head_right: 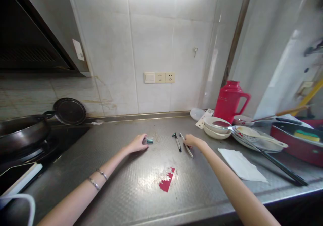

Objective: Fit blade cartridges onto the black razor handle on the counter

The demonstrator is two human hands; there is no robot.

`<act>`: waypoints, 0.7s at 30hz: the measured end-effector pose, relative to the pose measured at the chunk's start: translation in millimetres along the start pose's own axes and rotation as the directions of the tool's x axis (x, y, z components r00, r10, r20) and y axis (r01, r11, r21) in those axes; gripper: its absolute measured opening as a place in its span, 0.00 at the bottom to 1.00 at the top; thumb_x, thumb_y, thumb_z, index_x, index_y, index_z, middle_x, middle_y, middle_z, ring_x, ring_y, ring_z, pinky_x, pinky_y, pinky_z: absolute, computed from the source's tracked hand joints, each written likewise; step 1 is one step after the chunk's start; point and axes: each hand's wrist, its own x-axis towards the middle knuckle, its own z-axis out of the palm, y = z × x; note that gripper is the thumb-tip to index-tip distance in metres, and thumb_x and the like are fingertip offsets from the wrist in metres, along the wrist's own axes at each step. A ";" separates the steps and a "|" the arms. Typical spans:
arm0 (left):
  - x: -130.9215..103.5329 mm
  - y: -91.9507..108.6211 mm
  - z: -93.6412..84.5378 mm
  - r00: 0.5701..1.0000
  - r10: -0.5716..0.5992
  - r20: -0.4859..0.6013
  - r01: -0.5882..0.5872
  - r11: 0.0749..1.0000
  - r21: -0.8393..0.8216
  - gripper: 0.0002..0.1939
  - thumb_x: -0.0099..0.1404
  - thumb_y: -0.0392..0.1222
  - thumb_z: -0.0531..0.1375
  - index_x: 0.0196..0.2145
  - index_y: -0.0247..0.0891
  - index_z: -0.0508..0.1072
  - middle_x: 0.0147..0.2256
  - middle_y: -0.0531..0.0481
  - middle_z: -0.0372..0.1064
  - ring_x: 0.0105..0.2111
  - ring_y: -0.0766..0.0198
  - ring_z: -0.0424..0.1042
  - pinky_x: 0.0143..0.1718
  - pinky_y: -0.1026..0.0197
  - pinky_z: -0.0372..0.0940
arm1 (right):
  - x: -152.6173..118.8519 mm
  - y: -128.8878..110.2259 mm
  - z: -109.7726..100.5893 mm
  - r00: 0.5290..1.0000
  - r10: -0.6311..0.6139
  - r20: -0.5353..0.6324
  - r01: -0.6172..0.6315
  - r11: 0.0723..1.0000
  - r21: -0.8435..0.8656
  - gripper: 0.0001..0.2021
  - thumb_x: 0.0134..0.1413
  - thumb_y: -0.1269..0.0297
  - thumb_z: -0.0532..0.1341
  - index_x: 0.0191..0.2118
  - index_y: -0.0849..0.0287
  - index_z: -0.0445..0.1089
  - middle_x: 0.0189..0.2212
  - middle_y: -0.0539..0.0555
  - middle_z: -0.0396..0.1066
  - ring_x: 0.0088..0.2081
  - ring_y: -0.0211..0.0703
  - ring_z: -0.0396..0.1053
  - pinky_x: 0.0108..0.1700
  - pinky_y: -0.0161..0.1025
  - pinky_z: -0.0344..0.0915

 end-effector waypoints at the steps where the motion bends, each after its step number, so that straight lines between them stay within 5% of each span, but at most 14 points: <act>1: -0.3 -0.8 0.5 1.000 0.004 -0.005 -0.004 1.000 -0.006 0.26 0.50 0.44 0.61 0.47 0.35 0.65 0.43 0.42 0.68 0.44 0.53 0.67 0.45 0.56 0.60 | 1.5 0.3 0.7 1.000 0.000 0.001 0.000 1.000 0.000 0.18 0.52 0.64 0.51 0.20 0.65 0.72 0.23 0.64 0.75 0.28 0.45 0.72 0.30 0.33 0.61; 17: 8.3 -8.2 9.4 0.996 0.047 -0.070 -0.054 0.994 -0.098 0.24 0.49 0.39 0.60 0.46 0.34 0.64 0.40 0.45 0.69 0.41 0.59 0.68 0.44 0.58 0.61 | -4.3 4.2 -3.5 0.996 -0.039 -0.074 0.040 0.999 0.001 0.22 0.55 0.56 0.52 0.18 0.63 0.71 0.20 0.62 0.73 0.27 0.47 0.72 0.31 0.36 0.61; 21: 9.9 -6.4 8.3 0.995 0.024 -0.098 -0.037 0.990 -0.135 0.25 0.48 0.41 0.62 0.45 0.34 0.64 0.40 0.45 0.69 0.40 0.59 0.68 0.44 0.58 0.61 | -12.1 3.4 -16.9 0.986 -0.093 -0.135 0.095 0.996 0.003 0.17 0.54 0.59 0.54 0.27 0.66 0.74 0.24 0.62 0.73 0.29 0.48 0.71 0.32 0.36 0.60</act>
